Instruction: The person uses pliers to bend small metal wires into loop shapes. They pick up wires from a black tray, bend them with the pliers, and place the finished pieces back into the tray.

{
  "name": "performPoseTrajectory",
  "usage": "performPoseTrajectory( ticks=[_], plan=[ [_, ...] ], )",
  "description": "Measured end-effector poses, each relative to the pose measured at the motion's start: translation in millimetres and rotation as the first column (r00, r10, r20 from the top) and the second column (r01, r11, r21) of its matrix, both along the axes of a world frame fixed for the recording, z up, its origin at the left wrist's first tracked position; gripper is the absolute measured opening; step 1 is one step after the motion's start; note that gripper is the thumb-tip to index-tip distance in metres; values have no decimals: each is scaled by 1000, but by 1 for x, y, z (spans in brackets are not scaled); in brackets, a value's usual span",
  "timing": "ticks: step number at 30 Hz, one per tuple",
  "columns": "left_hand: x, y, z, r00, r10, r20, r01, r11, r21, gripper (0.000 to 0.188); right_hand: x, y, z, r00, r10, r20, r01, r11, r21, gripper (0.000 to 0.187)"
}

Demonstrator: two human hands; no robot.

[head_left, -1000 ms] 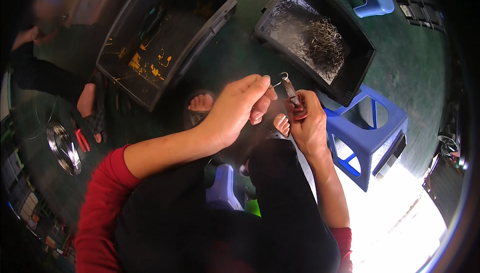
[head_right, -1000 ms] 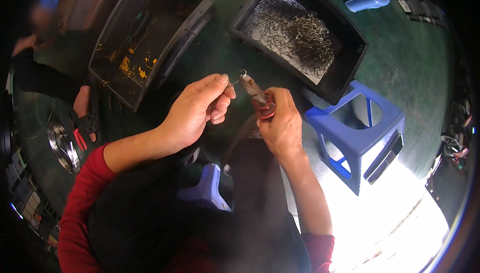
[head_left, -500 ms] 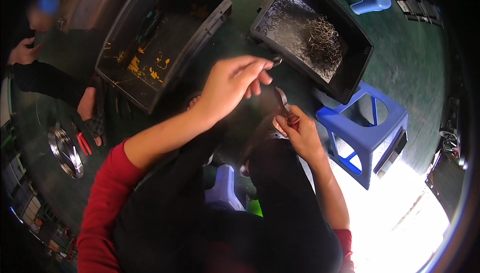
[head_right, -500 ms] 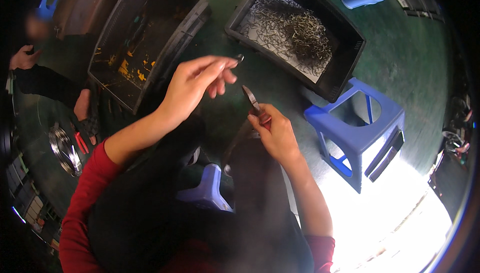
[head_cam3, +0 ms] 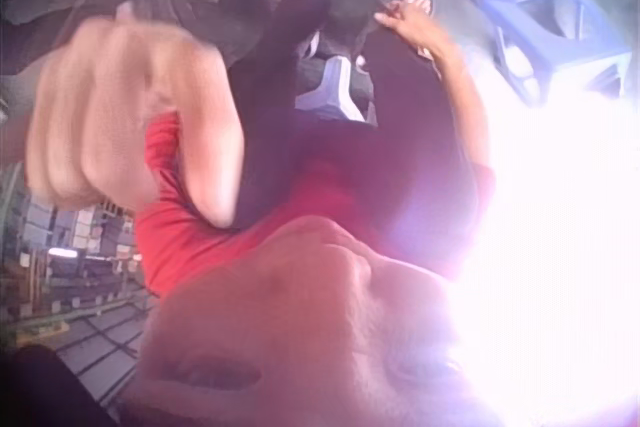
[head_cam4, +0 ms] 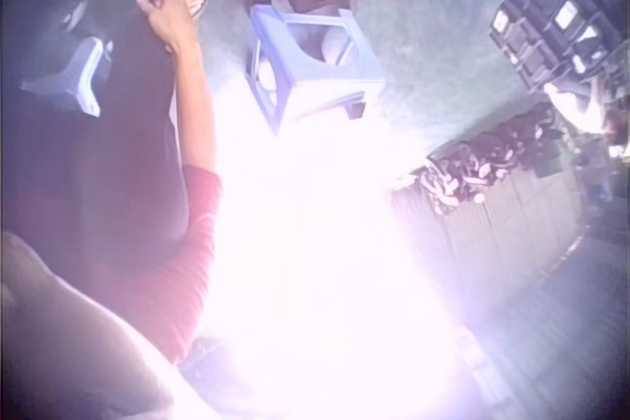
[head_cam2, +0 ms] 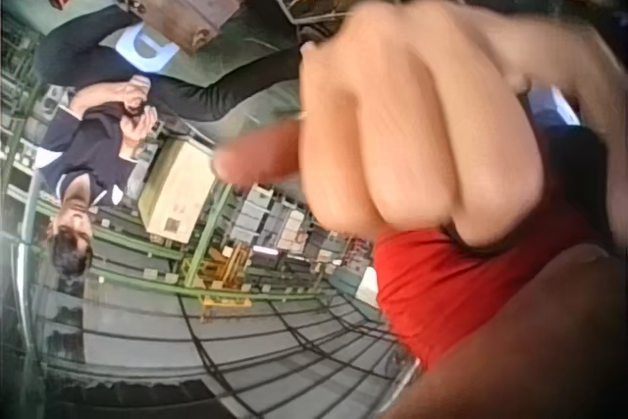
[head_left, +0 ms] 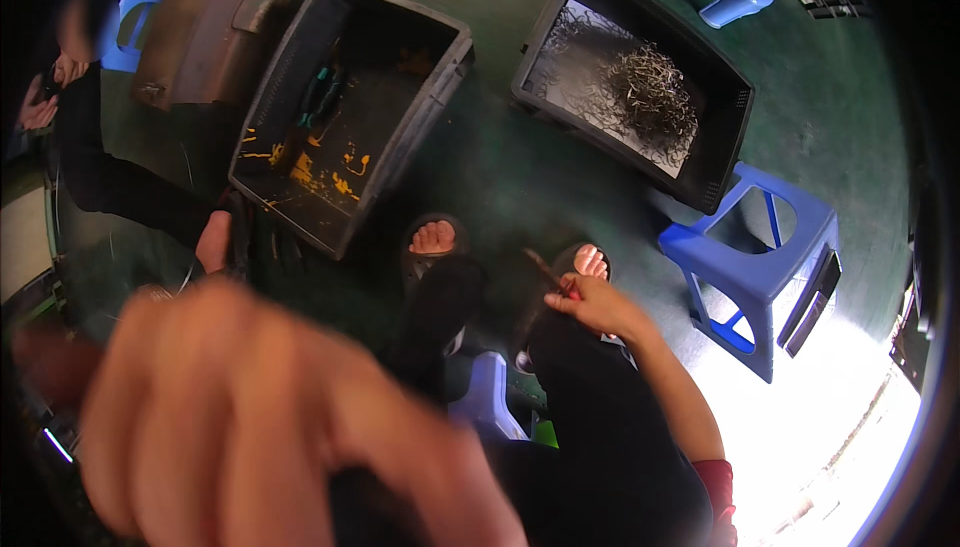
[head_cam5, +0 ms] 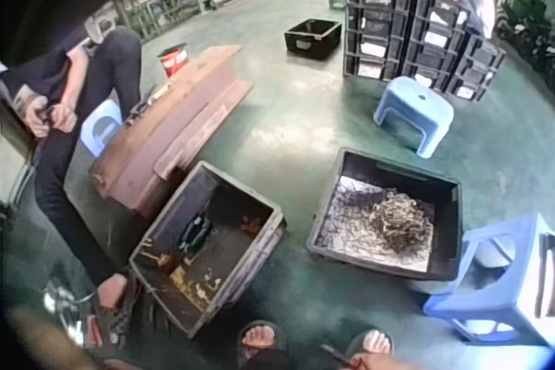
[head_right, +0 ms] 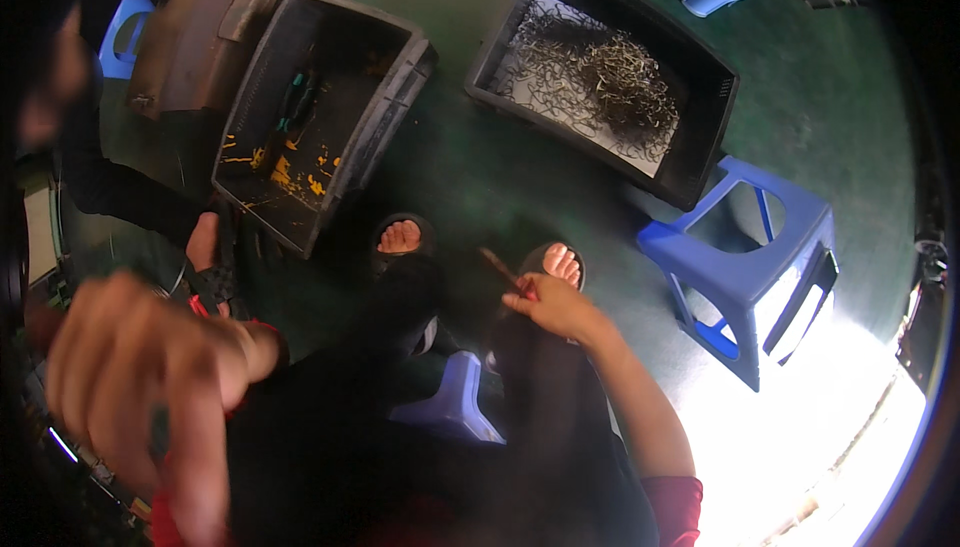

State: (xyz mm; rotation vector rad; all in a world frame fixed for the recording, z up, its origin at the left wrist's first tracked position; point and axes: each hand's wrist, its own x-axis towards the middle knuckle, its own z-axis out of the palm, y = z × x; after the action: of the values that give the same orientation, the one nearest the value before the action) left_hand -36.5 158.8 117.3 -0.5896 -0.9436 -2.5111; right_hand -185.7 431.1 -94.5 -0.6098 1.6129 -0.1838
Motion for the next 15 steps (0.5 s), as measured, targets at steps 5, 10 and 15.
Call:
performPoseTrajectory(
  ticks=[5,10,15],
  plan=[
    [-7,27,25,993,-103,-56,112,975,192,20,11,8,-27,998,-70,-5,70,995,-69,48],
    [-5,31,24,993,-86,-86,106,959,264,30,-3,9,-40,983,-141,116,134,988,71,48],
    [0,40,27,998,5,-59,12,958,287,35,-2,9,-37,982,-159,105,153,986,66,48]
  ],
)
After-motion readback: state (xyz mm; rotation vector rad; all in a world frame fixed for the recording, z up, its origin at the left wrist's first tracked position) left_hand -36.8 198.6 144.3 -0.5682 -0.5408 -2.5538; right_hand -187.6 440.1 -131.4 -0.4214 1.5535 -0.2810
